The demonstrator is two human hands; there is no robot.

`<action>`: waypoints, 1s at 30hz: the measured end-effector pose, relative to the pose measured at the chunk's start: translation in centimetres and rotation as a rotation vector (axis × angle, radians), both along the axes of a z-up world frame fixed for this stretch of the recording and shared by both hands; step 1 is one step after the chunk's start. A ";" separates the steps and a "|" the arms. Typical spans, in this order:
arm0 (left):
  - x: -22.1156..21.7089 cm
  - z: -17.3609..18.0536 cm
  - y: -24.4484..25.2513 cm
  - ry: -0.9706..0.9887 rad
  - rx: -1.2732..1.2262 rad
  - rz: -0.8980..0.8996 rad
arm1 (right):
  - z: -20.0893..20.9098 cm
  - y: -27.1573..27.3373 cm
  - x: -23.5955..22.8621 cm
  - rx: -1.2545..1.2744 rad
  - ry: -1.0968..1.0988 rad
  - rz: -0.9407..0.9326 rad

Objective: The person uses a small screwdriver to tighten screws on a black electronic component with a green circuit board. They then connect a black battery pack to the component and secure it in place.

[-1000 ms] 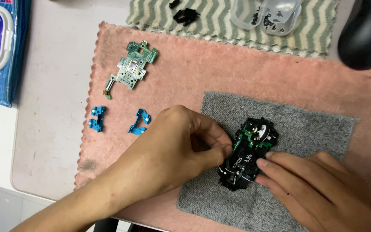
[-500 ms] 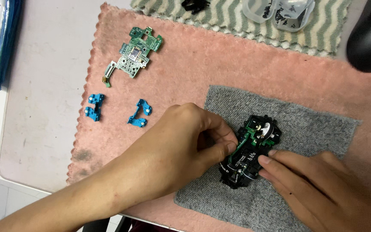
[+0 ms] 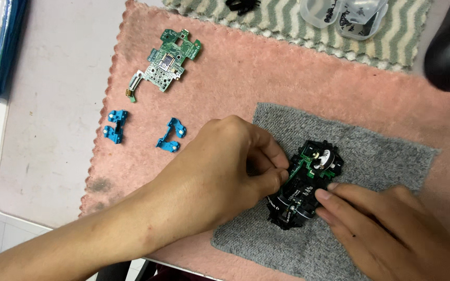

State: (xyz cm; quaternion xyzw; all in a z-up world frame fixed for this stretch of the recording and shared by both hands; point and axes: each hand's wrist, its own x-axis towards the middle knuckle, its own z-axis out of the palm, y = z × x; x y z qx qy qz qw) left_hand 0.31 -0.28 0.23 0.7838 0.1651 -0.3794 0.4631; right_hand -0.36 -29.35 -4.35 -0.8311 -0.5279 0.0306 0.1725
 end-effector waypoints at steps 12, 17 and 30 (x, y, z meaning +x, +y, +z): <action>0.0 -0.7 0.4 -0.075 -0.039 -0.056 | 0.0 0.3 -0.8 0.032 0.047 -0.152; 0.1 -0.5 0.6 -0.012 -0.080 -0.018 | -0.2 1.1 -0.7 0.093 -0.091 -0.023; -2.3 -1.5 0.2 -0.131 -0.122 0.023 | 1.6 2.2 -0.5 0.043 -0.103 -0.112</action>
